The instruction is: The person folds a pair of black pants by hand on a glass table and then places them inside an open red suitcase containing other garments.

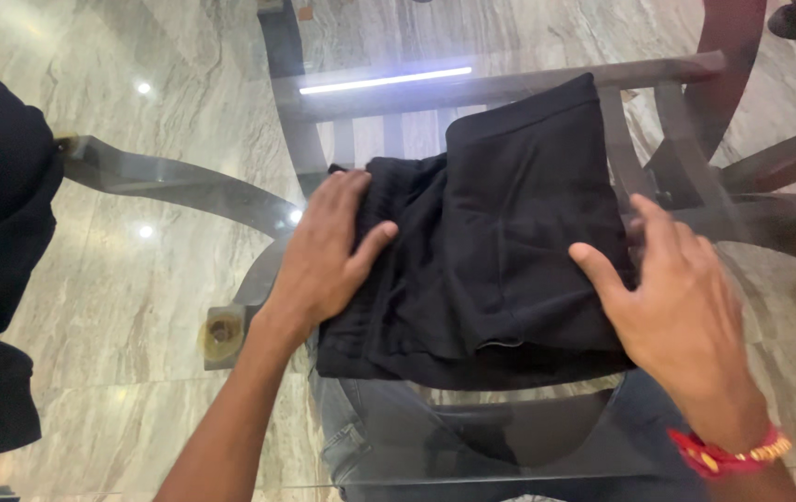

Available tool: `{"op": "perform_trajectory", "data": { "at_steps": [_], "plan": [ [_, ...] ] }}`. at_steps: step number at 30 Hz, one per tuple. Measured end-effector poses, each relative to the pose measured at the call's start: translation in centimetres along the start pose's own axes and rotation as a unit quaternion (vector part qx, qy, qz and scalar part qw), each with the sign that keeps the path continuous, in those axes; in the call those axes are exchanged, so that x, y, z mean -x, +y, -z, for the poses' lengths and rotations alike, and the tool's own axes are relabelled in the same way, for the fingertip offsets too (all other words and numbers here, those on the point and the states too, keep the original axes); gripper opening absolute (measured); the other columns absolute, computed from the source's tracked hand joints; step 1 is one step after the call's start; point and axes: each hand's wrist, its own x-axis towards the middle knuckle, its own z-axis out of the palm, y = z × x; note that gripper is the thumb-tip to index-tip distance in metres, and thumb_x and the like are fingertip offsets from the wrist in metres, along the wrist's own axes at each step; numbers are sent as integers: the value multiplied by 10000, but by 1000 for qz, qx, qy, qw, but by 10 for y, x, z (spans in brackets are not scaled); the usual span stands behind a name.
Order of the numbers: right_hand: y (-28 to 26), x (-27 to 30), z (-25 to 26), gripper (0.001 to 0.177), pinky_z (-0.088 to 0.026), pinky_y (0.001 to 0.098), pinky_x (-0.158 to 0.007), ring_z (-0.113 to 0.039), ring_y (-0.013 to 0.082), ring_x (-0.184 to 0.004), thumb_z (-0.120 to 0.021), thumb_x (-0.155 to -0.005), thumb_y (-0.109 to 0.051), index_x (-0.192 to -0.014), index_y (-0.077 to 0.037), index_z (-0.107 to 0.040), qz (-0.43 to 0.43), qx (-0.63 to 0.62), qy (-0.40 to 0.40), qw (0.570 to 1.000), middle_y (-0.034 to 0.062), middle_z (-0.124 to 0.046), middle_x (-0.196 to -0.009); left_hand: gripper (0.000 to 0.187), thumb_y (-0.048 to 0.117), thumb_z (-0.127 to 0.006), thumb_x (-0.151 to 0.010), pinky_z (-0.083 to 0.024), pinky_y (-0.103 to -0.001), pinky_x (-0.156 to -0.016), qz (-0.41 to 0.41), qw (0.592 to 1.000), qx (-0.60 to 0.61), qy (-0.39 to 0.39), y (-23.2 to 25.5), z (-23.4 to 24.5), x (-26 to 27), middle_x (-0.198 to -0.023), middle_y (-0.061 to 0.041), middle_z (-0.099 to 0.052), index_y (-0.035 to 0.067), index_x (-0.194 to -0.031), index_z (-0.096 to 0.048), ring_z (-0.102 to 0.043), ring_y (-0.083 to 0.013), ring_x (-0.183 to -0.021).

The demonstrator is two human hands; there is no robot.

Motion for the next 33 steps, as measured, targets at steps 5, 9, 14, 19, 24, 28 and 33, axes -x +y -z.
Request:
{"op": "perform_trajectory", "data": {
  "at_steps": [5,9,14,19,24,28,33],
  "plan": [
    [-5,5,10,770,-545,466,-832,-719,357,-917,-730,-875,-579,-1442,-73,-603,-153,41,-112,981,203,-749,-1016,642,441,-584,-1029,-324,-477,-1211,-45,998,-36,-7,2,-3,0,-1539,-221,-479,-21,-1461,-473,-412,-417,-1466],
    [9,3,14,960,-559,454,-831,-727,347,-923,-787,-774,-603,-1516,-60,-512,-116,5,-136,984,213,-730,-1066,658,387,-609,-998,-325,-502,-1176,-61,995,-64,39,18,0,2,-1564,-272,-411,-18,-1487,-440,-410,-441,-1424],
    [19,7,7,950,-562,401,-832,-714,273,-974,-894,-710,-409,-1486,-28,-501,-44,-120,-75,989,205,-720,-1122,619,380,-626,-1011,-344,-497,-1227,-145,989,27,18,54,0,0,-1552,-213,-455,48,-1500,-442,-428,-396,-1455],
    [20,6,3,762,-567,289,-859,-700,155,-1022,-880,-732,-99,-1399,0,-526,-35,-307,-30,951,153,-712,-1162,553,393,-479,-1101,-283,-496,-1292,-218,969,52,-104,83,-40,-3,-1627,-170,-436,86,-1559,-441,-393,-360,-1542],
    [25,-2,8,675,-596,259,-815,-714,139,-944,-814,-767,48,-1384,2,-544,-86,-449,25,889,126,-729,-1071,752,571,-425,-1045,-175,-522,-1261,-212,960,75,-165,88,-47,-3,-1662,-213,-337,54,-1588,-370,-271,-395,-1560],
    [28,-8,6,635,-601,250,-832,-711,132,-947,-800,-782,104,-1360,10,-554,-73,-478,51,874,126,-714,-1079,814,616,-418,-1023,-161,-531,-1268,-198,971,23,-132,87,-45,3,-1654,-219,-344,37,-1593,-368,-281,-387,-1560],
    [34,-11,-1,583,-581,265,-868,-696,143,-976,-795,-793,103,-1330,21,-584,-81,-488,59,867,120,-711,-1107,840,612,-432,-1014,-172,-506,-1262,-98,990,-71,-79,73,-42,13,-1611,-253,-370,-69,-1506,-409,-282,-409,-1531]
  ]
}}
